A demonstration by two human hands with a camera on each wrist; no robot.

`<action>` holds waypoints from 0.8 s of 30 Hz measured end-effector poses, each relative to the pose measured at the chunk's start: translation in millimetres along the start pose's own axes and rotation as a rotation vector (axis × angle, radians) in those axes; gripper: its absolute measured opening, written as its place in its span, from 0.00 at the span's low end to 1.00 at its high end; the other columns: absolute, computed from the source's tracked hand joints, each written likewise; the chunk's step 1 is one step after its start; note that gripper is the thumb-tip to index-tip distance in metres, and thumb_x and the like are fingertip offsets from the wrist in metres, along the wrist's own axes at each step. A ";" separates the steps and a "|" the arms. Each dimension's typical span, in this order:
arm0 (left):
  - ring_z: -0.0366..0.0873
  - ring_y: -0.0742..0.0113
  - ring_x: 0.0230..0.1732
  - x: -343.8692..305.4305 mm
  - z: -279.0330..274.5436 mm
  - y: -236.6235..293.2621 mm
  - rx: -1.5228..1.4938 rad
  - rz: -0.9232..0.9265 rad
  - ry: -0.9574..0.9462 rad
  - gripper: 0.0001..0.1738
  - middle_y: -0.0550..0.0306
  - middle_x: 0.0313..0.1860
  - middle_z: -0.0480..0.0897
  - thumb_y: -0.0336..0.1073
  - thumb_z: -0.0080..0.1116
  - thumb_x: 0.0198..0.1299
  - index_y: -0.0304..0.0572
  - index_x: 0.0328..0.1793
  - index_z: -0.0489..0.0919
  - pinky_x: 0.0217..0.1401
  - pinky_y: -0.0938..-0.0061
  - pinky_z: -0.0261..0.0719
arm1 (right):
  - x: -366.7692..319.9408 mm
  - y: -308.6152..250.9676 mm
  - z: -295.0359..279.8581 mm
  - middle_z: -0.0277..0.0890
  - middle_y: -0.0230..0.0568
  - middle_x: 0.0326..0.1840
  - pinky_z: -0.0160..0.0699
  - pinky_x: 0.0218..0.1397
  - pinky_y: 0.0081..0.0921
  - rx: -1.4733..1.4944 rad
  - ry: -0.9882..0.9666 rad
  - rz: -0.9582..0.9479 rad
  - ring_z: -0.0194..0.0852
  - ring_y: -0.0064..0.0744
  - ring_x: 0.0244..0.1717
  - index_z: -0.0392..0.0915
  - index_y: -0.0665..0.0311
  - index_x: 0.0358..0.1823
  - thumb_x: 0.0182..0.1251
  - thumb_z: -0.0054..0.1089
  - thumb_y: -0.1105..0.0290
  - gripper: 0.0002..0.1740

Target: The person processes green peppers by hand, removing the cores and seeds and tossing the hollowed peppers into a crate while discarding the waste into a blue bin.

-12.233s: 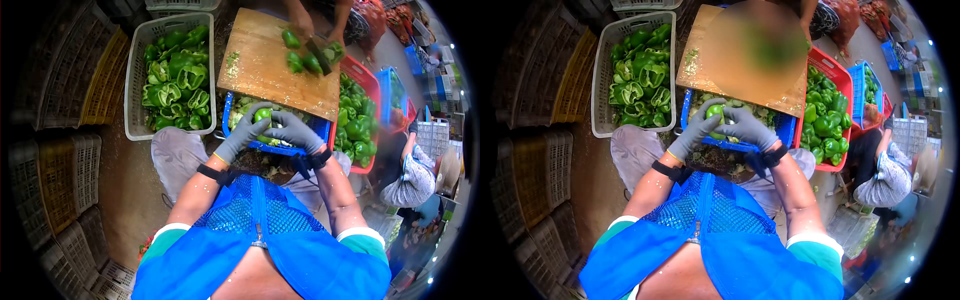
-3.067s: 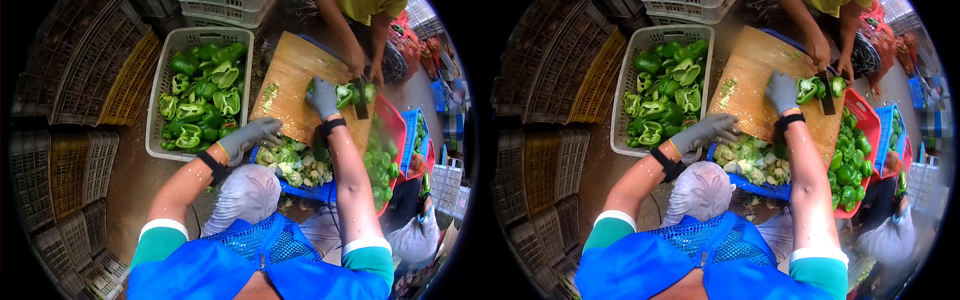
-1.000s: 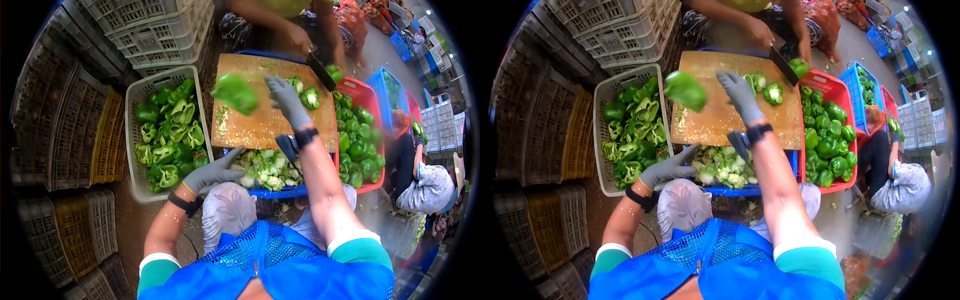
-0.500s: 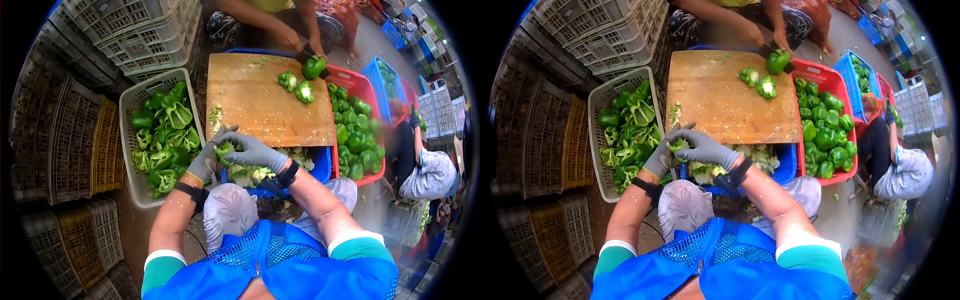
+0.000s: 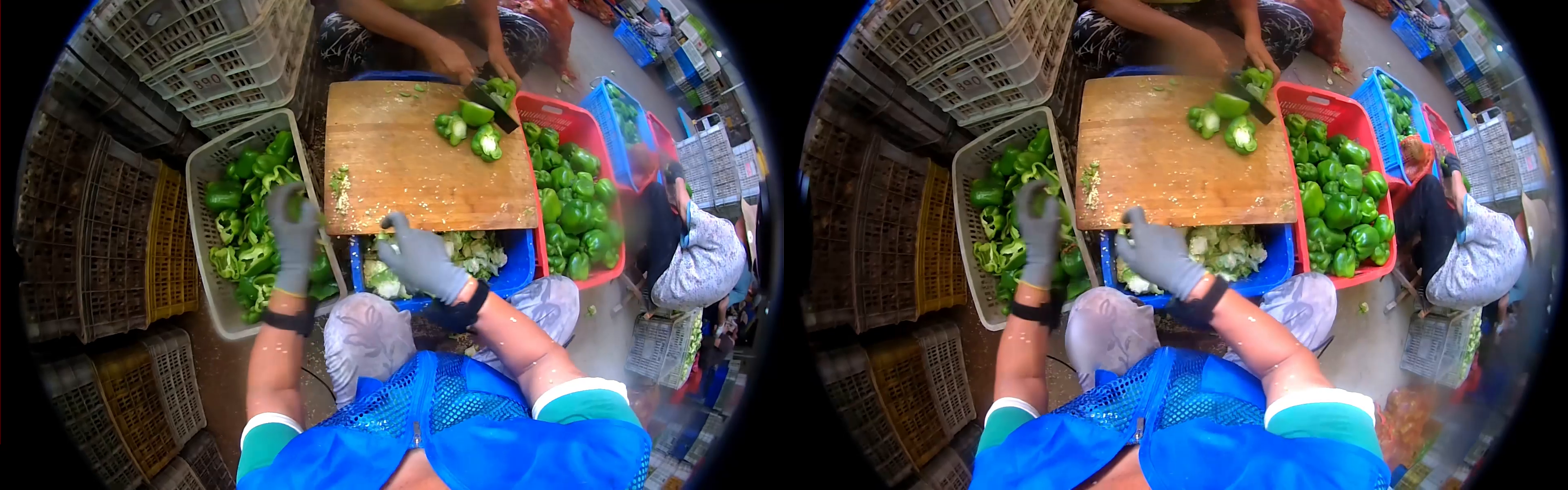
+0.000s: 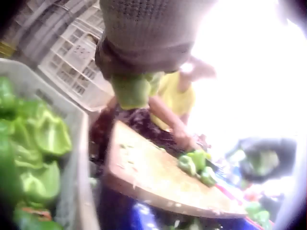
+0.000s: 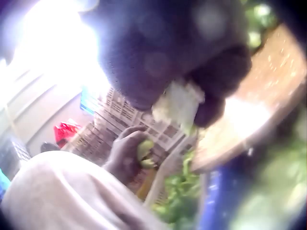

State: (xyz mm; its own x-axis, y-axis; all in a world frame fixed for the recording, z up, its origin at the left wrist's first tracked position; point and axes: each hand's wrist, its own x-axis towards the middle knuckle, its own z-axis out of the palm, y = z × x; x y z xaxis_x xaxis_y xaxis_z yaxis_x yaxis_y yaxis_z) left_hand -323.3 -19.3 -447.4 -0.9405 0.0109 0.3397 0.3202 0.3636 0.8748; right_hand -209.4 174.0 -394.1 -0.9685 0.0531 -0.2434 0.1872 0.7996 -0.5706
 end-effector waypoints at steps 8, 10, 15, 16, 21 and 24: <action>0.62 0.47 0.71 18.2 -72.2 -54.2 0.442 -0.131 -0.093 0.28 0.40 0.69 0.67 0.45 0.62 0.59 0.45 0.65 0.73 0.71 0.60 0.62 | 78.8 110.5 -30.6 0.78 0.55 0.48 0.76 0.52 0.42 -0.102 0.366 -0.030 0.78 0.53 0.49 0.77 0.63 0.51 0.63 0.54 0.59 0.20; 0.64 0.49 0.70 2.1 -55.2 -69.4 0.377 -0.134 -0.201 0.26 0.40 0.67 0.68 0.43 0.62 0.59 0.46 0.63 0.75 0.69 0.62 0.64 | 121.1 118.8 -28.4 0.73 0.56 0.56 0.76 0.52 0.44 -0.166 0.516 -0.139 0.77 0.55 0.50 0.71 0.62 0.59 0.62 0.51 0.68 0.22; 0.76 0.62 0.54 -18.1 -10.3 -37.0 -0.111 -0.352 -0.460 0.21 0.47 0.54 0.78 0.39 0.60 0.60 0.42 0.59 0.77 0.54 0.71 0.74 | 176.4 106.2 -31.6 0.66 0.59 0.62 0.73 0.57 0.45 -0.283 0.278 -0.077 0.73 0.57 0.55 0.62 0.63 0.65 0.61 0.48 0.72 0.28; 0.77 0.66 0.49 -16.4 -5.6 -21.7 -0.217 -0.442 -0.511 0.21 0.50 0.52 0.79 0.38 0.59 0.60 0.40 0.59 0.77 0.51 0.74 0.75 | 177.9 101.5 -33.9 0.65 0.61 0.63 0.73 0.59 0.44 -0.294 0.190 -0.039 0.72 0.57 0.57 0.61 0.64 0.66 0.60 0.49 0.72 0.29; 0.79 0.72 0.45 -3.8 30.1 -3.1 -0.463 -0.571 -0.667 0.20 0.57 0.48 0.82 0.36 0.58 0.62 0.35 0.59 0.77 0.46 0.80 0.77 | 150.0 104.7 -33.3 0.77 0.61 0.44 0.75 0.51 0.42 -0.161 0.089 -0.086 0.75 0.60 0.49 0.69 0.69 0.50 0.56 0.67 0.55 0.29; 0.79 0.72 0.44 -4.0 48.4 6.9 -0.580 -0.680 -0.677 0.24 0.55 0.47 0.81 0.36 0.60 0.61 0.36 0.63 0.74 0.45 0.78 0.78 | 121.3 98.4 -15.5 0.77 0.58 0.44 0.79 0.42 0.38 0.105 0.059 -0.013 0.80 0.53 0.42 0.69 0.71 0.49 0.59 0.65 0.52 0.29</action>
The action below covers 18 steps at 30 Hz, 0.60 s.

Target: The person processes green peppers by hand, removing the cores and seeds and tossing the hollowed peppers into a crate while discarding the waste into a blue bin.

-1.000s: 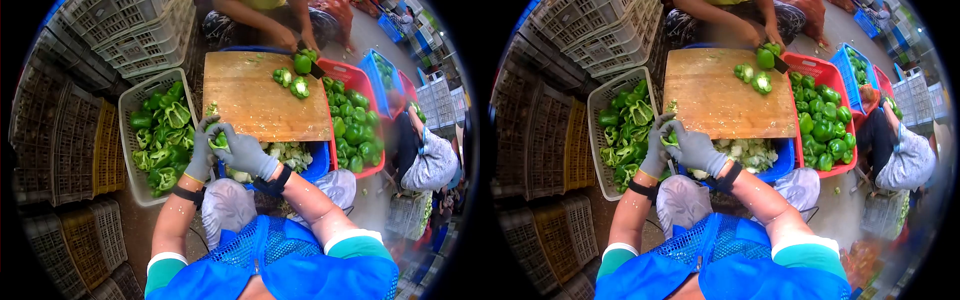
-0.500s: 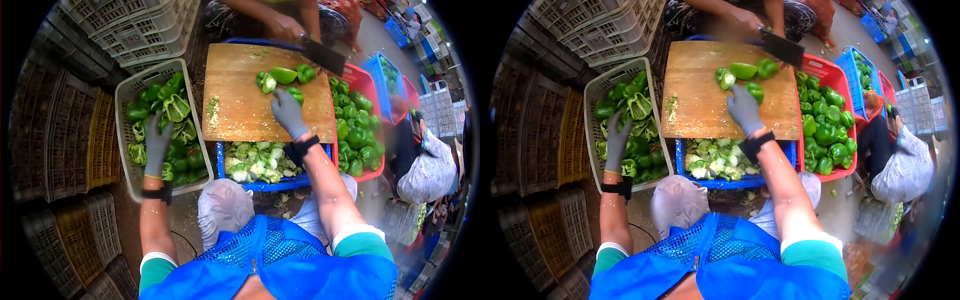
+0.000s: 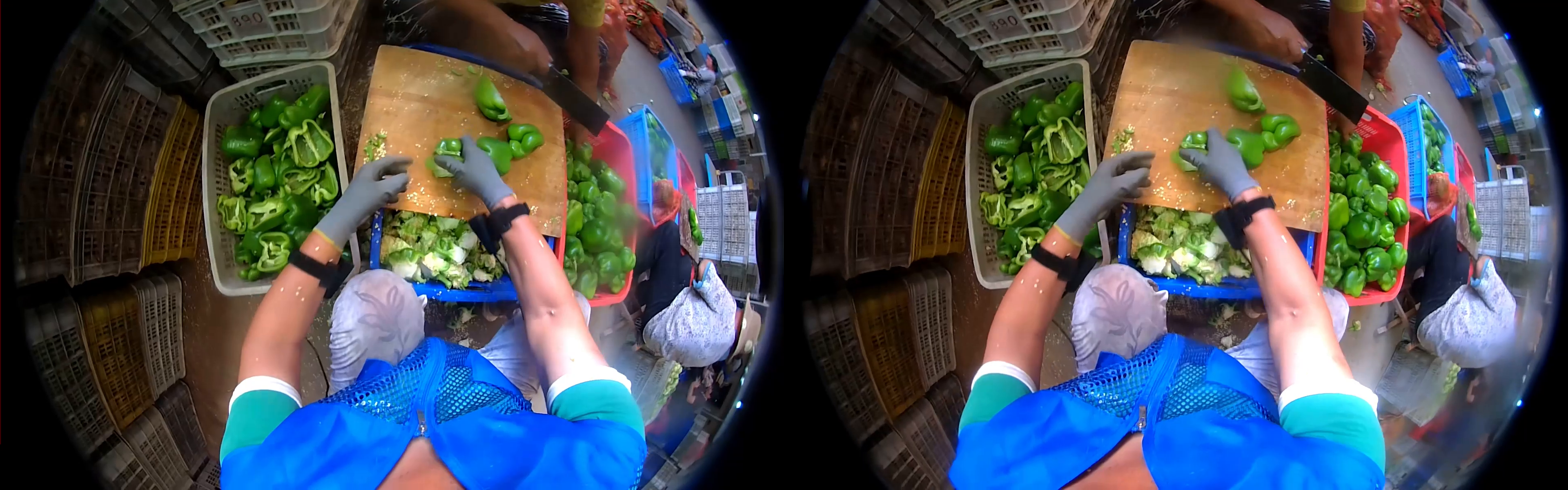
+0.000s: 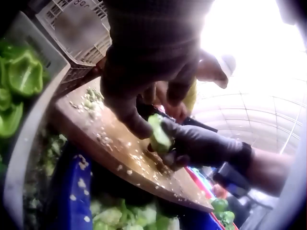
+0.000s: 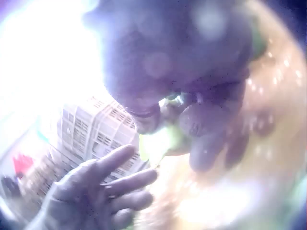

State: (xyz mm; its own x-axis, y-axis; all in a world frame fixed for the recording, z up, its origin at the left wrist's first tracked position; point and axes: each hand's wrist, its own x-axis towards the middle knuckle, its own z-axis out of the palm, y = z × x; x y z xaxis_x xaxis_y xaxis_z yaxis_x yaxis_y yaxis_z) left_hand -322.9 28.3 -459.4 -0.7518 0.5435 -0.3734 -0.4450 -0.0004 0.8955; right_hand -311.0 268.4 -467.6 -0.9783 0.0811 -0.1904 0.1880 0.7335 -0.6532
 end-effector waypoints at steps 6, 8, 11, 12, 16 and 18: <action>0.77 0.74 0.43 4.4 22.4 -13.4 0.244 0.249 0.064 0.29 0.56 0.48 0.79 0.36 0.64 0.57 0.36 0.64 0.69 0.44 0.80 0.78 | -69.2 -49.2 21.4 0.74 0.47 0.47 0.82 0.29 0.25 0.815 -0.148 0.122 0.80 0.32 0.39 0.62 0.62 0.62 0.72 0.50 0.49 0.28; 0.77 0.74 0.42 -4.7 30.2 -9.0 0.085 0.270 0.074 0.28 0.58 0.44 0.79 0.34 0.66 0.55 0.36 0.61 0.70 0.43 0.80 0.77 | -77.2 -60.4 24.3 0.74 0.46 0.48 0.83 0.30 0.26 0.944 -0.039 0.135 0.79 0.31 0.41 0.61 0.62 0.62 0.74 0.49 0.51 0.26; 0.77 0.74 0.42 -23.8 49.4 14.1 -0.101 0.196 0.122 0.26 0.58 0.43 0.79 0.32 0.66 0.54 0.36 0.58 0.71 0.43 0.79 0.78 | -80.1 -52.3 45.4 0.74 0.46 0.48 0.82 0.37 0.27 0.755 0.214 -0.044 0.77 0.30 0.44 0.61 0.63 0.61 0.75 0.47 0.55 0.23; 0.77 0.74 0.42 -27.5 52.8 19.4 -0.172 0.161 0.135 0.26 0.58 0.43 0.79 0.32 0.66 0.53 0.36 0.57 0.71 0.42 0.79 0.79 | -82.7 -60.6 46.7 0.74 0.46 0.48 0.81 0.40 0.27 0.768 0.241 -0.029 0.76 0.30 0.44 0.61 0.64 0.60 0.75 0.47 0.56 0.22; 0.77 0.74 0.40 -34.3 56.9 19.4 -0.099 0.270 0.159 0.25 0.56 0.43 0.78 0.32 0.68 0.52 0.37 0.55 0.70 0.41 0.79 0.79 | -104.0 -93.7 32.4 0.74 0.46 0.47 0.79 0.45 0.27 0.815 0.275 0.015 0.76 0.31 0.44 0.61 0.65 0.58 0.76 0.45 0.59 0.19; 0.77 0.74 0.39 -35.5 56.6 18.1 -0.017 0.301 0.170 0.25 0.56 0.41 0.78 0.32 0.68 0.51 0.37 0.53 0.69 0.41 0.79 0.79 | -108.1 -94.2 30.3 0.74 0.46 0.46 0.80 0.43 0.27 0.772 0.267 -0.014 0.76 0.31 0.44 0.61 0.65 0.57 0.76 0.46 0.59 0.19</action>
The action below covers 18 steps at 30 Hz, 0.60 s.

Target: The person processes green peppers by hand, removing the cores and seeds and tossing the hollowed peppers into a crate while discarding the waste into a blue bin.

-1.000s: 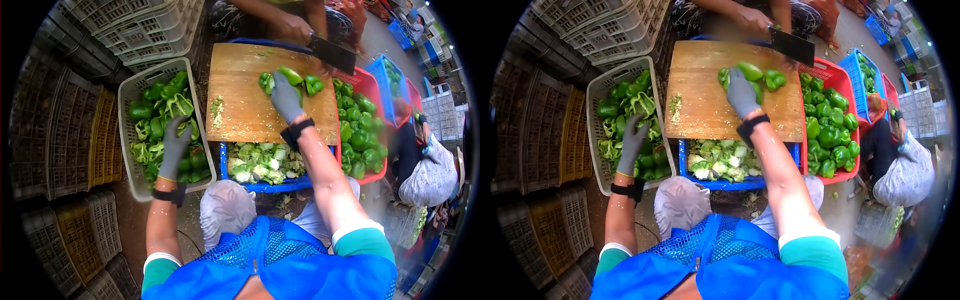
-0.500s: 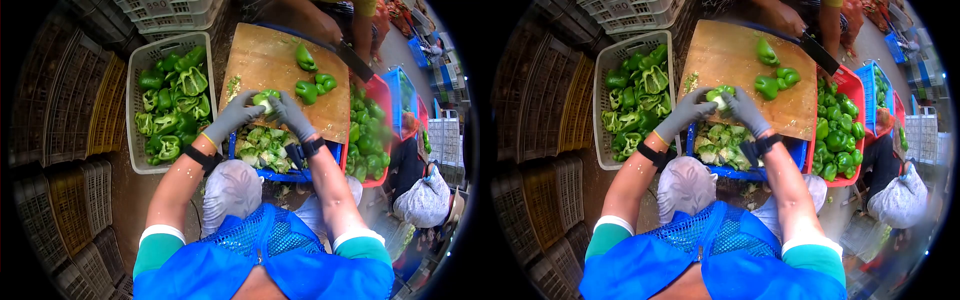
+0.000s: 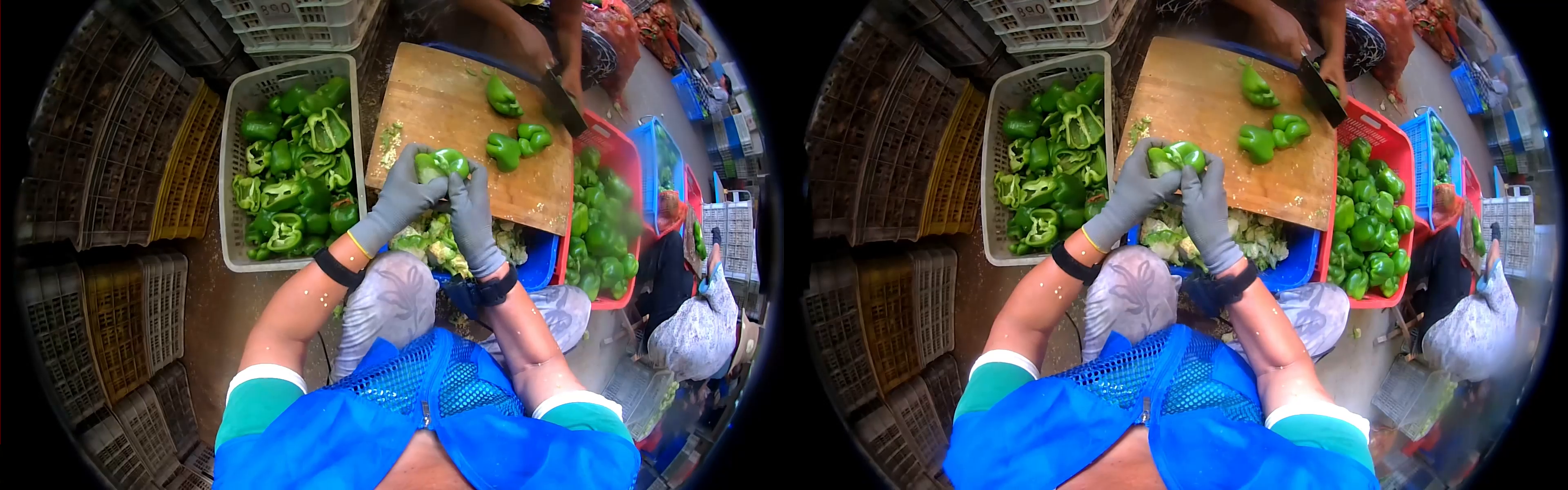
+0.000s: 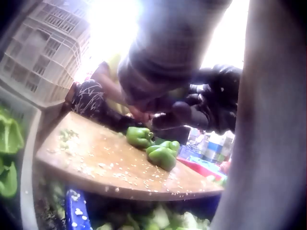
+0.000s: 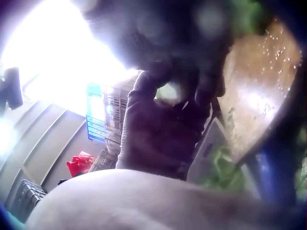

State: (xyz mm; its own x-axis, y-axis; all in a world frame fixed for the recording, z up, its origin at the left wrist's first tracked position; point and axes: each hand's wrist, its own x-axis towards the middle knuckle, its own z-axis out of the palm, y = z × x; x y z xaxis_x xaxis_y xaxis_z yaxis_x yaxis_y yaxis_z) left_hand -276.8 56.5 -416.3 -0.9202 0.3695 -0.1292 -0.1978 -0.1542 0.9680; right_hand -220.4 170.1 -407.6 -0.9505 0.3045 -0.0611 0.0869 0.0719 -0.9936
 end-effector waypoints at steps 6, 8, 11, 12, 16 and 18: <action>0.76 0.76 0.40 -3.7 -4.3 11.6 -0.065 0.026 -0.067 0.21 0.59 0.39 0.79 0.32 0.67 0.53 0.36 0.50 0.72 0.43 0.80 0.78 | -7.2 -32.6 -3.2 0.74 0.41 0.44 0.81 0.41 0.23 0.151 -0.057 0.111 0.75 0.25 0.44 0.64 0.65 0.56 0.74 0.50 0.57 0.20; 0.76 0.77 0.40 -7.3 -5.9 23.7 -0.039 0.022 -0.166 0.18 0.60 0.38 0.79 0.32 0.67 0.54 0.36 0.48 0.73 0.45 0.80 0.78 | 2.7 -34.1 -15.0 0.74 0.37 0.43 0.77 0.43 0.20 0.035 -0.068 0.008 0.74 0.20 0.43 0.67 0.65 0.55 0.74 0.51 0.57 0.20; 0.77 0.76 0.42 -15.4 -13.3 34.3 -0.218 -0.050 -0.230 0.20 0.61 0.41 0.80 0.36 0.67 0.57 0.36 0.52 0.75 0.47 0.79 0.77 | 12.4 -33.8 -22.0 0.74 0.34 0.44 0.74 0.45 0.18 0.170 -0.208 -0.038 0.73 0.17 0.42 0.72 0.65 0.53 0.74 0.52 0.59 0.18; 0.78 0.76 0.43 -17.1 -12.8 32.6 -0.299 -0.053 -0.242 0.21 0.61 0.42 0.80 0.37 0.67 0.58 0.36 0.53 0.75 0.48 0.79 0.78 | 11.1 -35.4 -22.9 0.74 0.33 0.44 0.74 0.45 0.17 0.280 -0.275 -0.005 0.73 0.17 0.42 0.73 0.65 0.53 0.73 0.52 0.59 0.17; 0.80 0.72 0.44 -8.9 -7.9 15.2 -0.517 -0.092 -0.181 0.20 0.59 0.46 0.81 0.39 0.64 0.61 0.35 0.55 0.75 0.49 0.76 0.79 | 4.7 -17.9 -4.4 0.76 0.34 0.46 0.76 0.47 0.19 0.666 -0.184 0.011 0.74 0.19 0.44 0.74 0.65 0.51 0.75 0.46 0.58 0.18; 0.81 0.70 0.45 -9.6 -13.0 12.8 -0.517 -0.164 -0.230 0.22 0.57 0.46 0.81 0.41 0.64 0.61 0.36 0.56 0.74 0.49 0.74 0.81 | 0.6 -15.6 -2.6 0.77 0.35 0.46 0.79 0.49 0.22 0.820 -0.201 0.190 0.77 0.23 0.45 0.73 0.65 0.51 0.74 0.45 0.57 0.19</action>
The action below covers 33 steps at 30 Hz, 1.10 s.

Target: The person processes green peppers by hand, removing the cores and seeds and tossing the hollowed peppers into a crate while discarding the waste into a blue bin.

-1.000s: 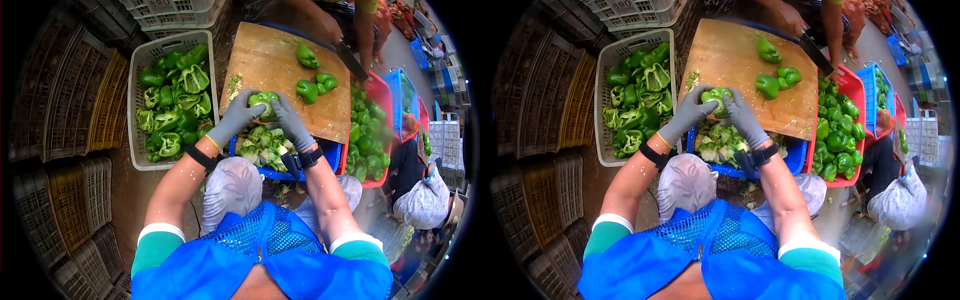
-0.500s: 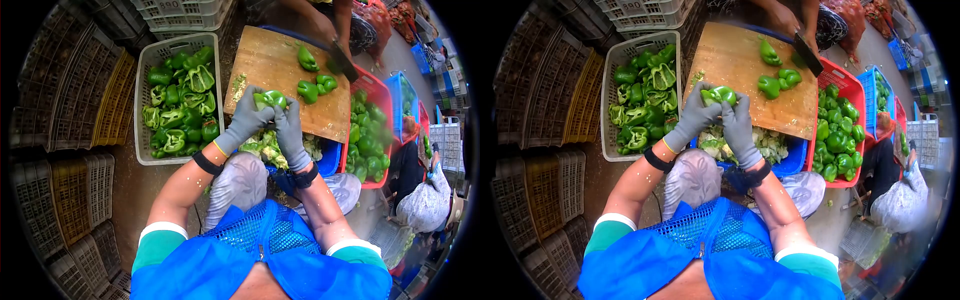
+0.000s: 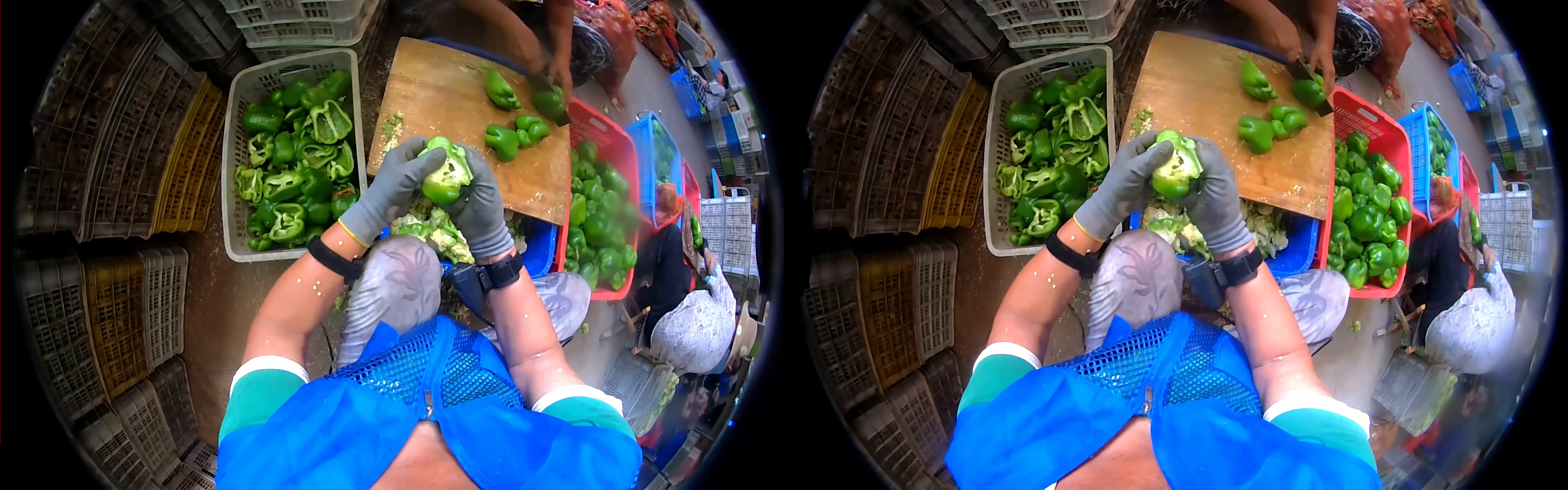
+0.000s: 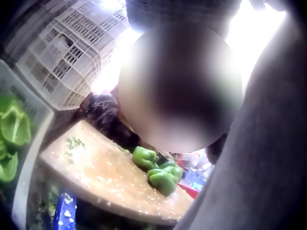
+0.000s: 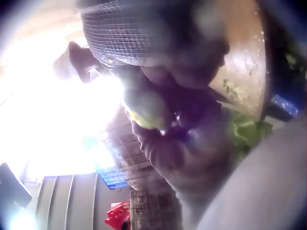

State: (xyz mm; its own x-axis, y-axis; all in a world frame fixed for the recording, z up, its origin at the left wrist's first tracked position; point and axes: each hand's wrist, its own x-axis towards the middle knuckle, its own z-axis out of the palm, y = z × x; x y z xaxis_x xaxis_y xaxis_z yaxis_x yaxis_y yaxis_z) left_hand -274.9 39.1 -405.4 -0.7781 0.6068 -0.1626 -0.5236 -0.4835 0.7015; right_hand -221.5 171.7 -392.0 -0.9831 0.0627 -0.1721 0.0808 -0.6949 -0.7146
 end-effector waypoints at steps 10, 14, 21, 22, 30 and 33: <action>0.80 0.69 0.47 4.7 -19.3 -8.6 0.278 -0.083 -0.111 0.24 0.56 0.48 0.80 0.37 0.65 0.58 0.37 0.58 0.72 0.49 0.73 0.81 | -8.6 -1.1 -25.2 0.75 0.34 0.43 0.74 0.43 0.18 -0.385 0.085 -0.046 0.72 0.18 0.41 0.73 0.67 0.51 0.73 0.48 0.62 0.16; 0.76 0.72 0.47 -2.8 -9.8 -7.2 0.905 0.252 -0.060 0.25 0.56 0.47 0.78 0.32 0.62 0.55 0.40 0.60 0.70 0.47 0.76 0.78 | -25.8 16.9 -16.8 0.75 0.37 0.44 0.71 0.51 0.22 -0.785 0.270 -0.316 0.70 0.23 0.45 0.72 0.68 0.53 0.74 0.49 0.60 0.18; 0.79 0.59 0.31 -6.5 -3.8 -20.5 1.119 0.199 0.043 0.21 0.47 0.33 0.79 0.32 0.61 0.49 0.39 0.51 0.71 0.37 0.69 0.77 | -43.8 16.5 -9.3 0.78 0.53 0.34 0.76 0.41 0.33 -1.249 0.335 -0.443 0.79 0.42 0.35 0.72 0.63 0.54 0.73 0.51 0.57 0.18; 0.80 0.55 0.30 -4.8 -2.8 -26.5 1.146 0.217 0.086 0.20 0.45 0.32 0.79 0.32 0.60 0.49 0.38 0.50 0.70 0.36 0.68 0.77 | -44.7 13.8 -7.7 0.78 0.54 0.33 0.76 0.39 0.34 -1.307 0.336 -0.441 0.80 0.45 0.34 0.72 0.62 0.53 0.72 0.51 0.56 0.18; 0.78 0.63 0.26 -14.0 9.8 -21.3 1.035 0.153 0.083 0.18 0.49 0.26 0.77 0.34 0.61 0.49 0.36 0.44 0.70 0.29 0.68 0.75 | -39.8 -11.2 -19.9 0.77 0.36 0.34 0.73 0.32 0.19 -0.550 0.133 -0.075 0.75 0.20 0.31 0.75 0.63 0.50 0.71 0.53 0.60 0.15; 0.72 0.76 0.23 -25.0 25.9 -2.4 0.807 -0.064 -0.085 0.15 0.59 0.26 0.76 0.35 0.61 0.51 0.38 0.43 0.71 0.23 0.78 0.70 | -41.0 -43.5 -20.8 0.77 0.36 0.44 0.76 0.46 0.20 -0.391 -0.057 0.156 0.75 0.21 0.43 0.74 0.68 0.51 0.72 0.47 0.60 0.18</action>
State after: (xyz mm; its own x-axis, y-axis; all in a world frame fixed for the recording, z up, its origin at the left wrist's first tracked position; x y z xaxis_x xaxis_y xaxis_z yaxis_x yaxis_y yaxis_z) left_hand -245.2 41.4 -385.1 -0.7093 0.6793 -0.1885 -0.1294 0.1374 0.9820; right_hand -181.3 214.2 -367.9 -0.9608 -0.0694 -0.2683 0.2746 -0.3685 -0.8881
